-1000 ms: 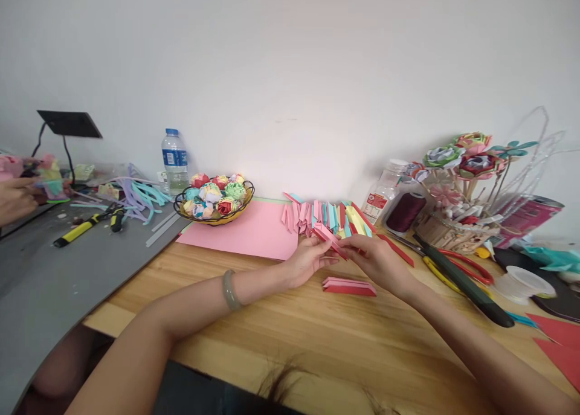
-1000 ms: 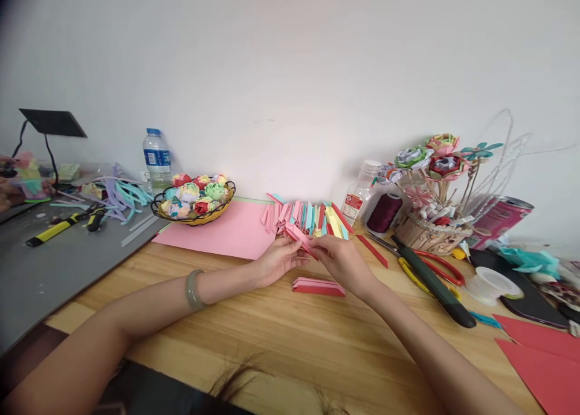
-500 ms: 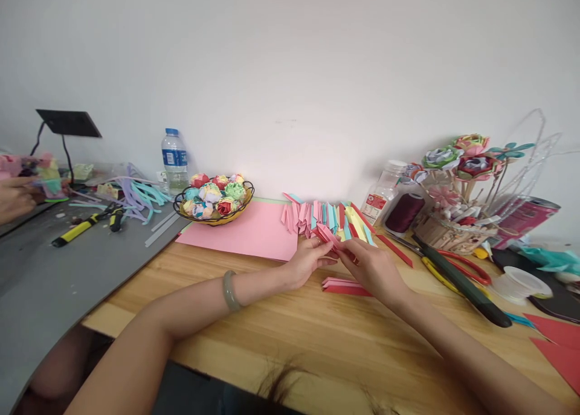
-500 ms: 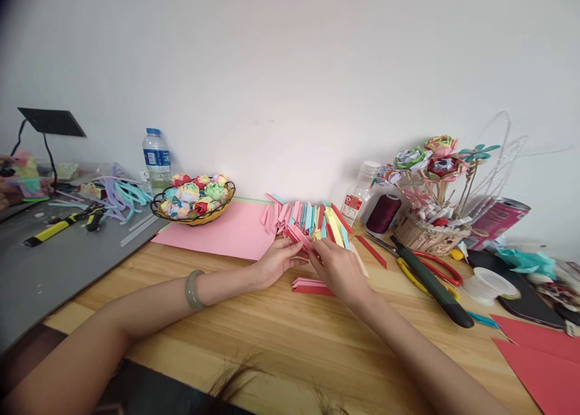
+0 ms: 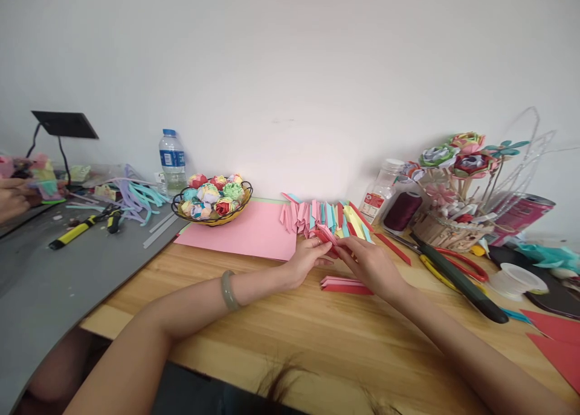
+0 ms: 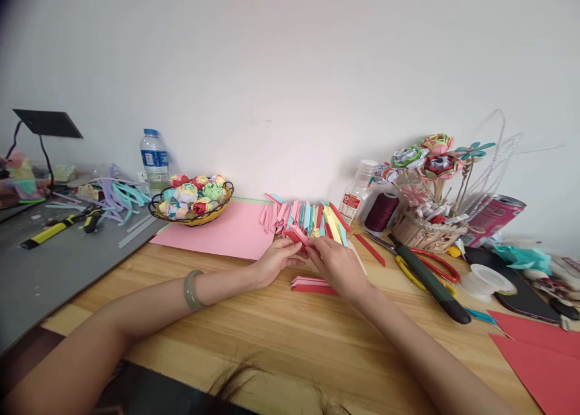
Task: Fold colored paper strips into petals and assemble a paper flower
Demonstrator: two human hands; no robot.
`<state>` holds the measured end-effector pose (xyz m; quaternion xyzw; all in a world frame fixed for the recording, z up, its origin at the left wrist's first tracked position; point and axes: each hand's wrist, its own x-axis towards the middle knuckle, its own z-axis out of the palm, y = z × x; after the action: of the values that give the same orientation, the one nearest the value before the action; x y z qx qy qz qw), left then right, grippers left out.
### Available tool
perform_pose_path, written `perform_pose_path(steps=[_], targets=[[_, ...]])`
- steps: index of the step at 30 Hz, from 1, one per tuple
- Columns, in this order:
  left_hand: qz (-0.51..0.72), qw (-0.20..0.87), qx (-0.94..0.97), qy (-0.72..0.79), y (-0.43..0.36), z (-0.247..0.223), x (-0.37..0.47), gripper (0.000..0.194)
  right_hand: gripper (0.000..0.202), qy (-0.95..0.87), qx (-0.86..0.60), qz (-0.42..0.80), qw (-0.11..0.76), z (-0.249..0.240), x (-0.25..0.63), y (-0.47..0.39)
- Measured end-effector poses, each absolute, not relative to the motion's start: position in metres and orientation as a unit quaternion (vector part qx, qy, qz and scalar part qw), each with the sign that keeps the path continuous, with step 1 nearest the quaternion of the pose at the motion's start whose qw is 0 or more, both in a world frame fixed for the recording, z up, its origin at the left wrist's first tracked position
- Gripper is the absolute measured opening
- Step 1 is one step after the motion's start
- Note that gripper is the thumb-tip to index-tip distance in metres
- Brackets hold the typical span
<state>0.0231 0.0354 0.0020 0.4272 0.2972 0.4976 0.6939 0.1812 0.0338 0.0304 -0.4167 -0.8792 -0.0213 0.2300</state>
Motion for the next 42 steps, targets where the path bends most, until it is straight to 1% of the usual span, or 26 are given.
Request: perform_pose_path(steps=[8,13,17,25,34,39,42], targets=[[0.475,0.691,0.455,0.3,0.031,0.003,0.025,0.037,0.026,-0.912,-0.351,0.032,0.21,0.037,0.188,0.035],[0.494,0.674,0.446,0.32,0.029,0.006,0.026,0.026,0.027,-0.905,-0.362,0.023,0.22,0.036,0.188,0.038],[0.5,0.662,0.448,0.334,0.029,0.007,0.027,0.019,0.024,-0.908,-0.367,0.018,0.201,0.034,0.186,0.039],[0.505,0.656,0.465,0.312,0.03,0.002,0.029,0.028,0.026,-0.915,-0.366,0.002,0.172,0.034,0.189,0.04],[0.521,0.633,0.483,0.307,0.035,0.0,0.027,0.035,0.025,-0.901,-0.385,0.01,0.201,0.031,0.182,0.04],[0.522,0.649,0.458,0.309,0.035,-0.002,0.027,0.031,0.022,-0.896,-0.387,0.049,0.214,0.032,0.183,0.041],[0.521,0.66,0.441,0.315,0.036,-0.003,0.028,0.028,0.023,-0.882,-0.41,0.03,0.232,0.044,0.179,0.045]])
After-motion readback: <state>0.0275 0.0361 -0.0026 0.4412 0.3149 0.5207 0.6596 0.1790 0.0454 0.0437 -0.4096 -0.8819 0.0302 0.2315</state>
